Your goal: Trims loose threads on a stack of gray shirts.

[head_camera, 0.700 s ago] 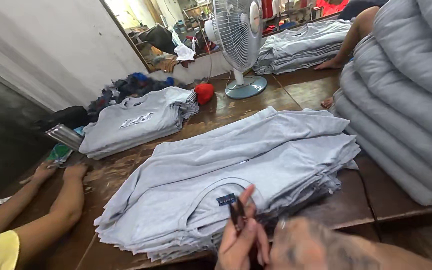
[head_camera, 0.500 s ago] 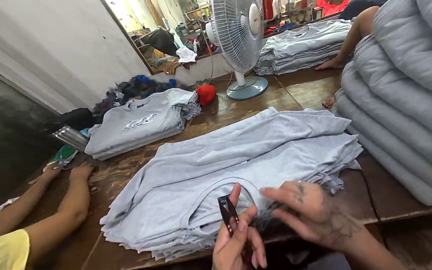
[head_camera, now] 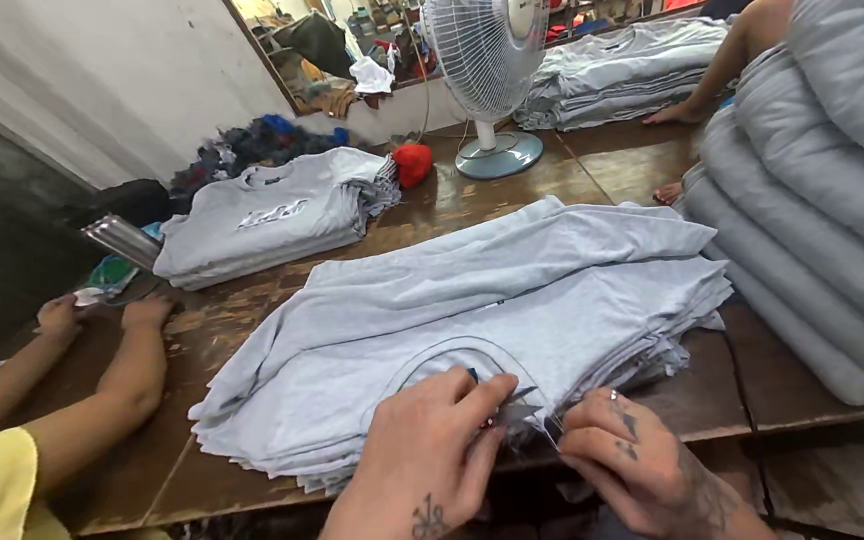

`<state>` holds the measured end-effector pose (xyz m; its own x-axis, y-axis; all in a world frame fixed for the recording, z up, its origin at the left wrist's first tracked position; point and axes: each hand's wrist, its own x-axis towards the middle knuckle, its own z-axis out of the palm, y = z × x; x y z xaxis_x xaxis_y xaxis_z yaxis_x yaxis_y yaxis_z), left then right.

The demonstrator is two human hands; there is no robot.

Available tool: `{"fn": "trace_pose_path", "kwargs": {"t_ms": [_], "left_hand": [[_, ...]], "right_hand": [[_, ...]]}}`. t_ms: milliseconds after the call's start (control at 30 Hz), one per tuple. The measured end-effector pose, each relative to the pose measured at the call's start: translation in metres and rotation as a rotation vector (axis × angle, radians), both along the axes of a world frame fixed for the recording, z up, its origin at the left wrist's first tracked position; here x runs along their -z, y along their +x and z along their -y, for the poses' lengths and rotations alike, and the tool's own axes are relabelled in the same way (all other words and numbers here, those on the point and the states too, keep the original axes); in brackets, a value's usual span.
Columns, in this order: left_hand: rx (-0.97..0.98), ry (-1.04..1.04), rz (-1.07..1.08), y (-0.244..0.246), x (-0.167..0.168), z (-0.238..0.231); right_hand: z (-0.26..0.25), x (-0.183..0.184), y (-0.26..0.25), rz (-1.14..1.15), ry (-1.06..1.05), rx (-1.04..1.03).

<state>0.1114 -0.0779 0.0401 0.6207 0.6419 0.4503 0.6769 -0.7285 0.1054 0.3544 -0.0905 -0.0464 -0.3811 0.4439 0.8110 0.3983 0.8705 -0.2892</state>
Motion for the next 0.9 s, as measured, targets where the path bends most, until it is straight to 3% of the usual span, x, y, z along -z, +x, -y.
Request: {"fn": "trace_pose_path", "kwargs": {"t_ms": [200,733,833,900], "left_hand": [[0.151,0.076,-0.159,0.009,-0.004,-0.010],[0.103,0.186,-0.172,0.016,0.001,-0.008],[0.053,0.118,-0.032,0.010,0.004,-0.010],[-0.030,-0.013,0.159,0.003,0.010,-0.007]], "right_hand": [[0.001,-0.001,-0.004,-0.001,0.076,0.033],[0.005,-0.006,-0.012,-0.004,0.125,0.042],[0.016,-0.020,-0.005,0.043,0.040,-0.113],[0.014,-0.038,0.006,0.041,0.039,-0.076]]}}
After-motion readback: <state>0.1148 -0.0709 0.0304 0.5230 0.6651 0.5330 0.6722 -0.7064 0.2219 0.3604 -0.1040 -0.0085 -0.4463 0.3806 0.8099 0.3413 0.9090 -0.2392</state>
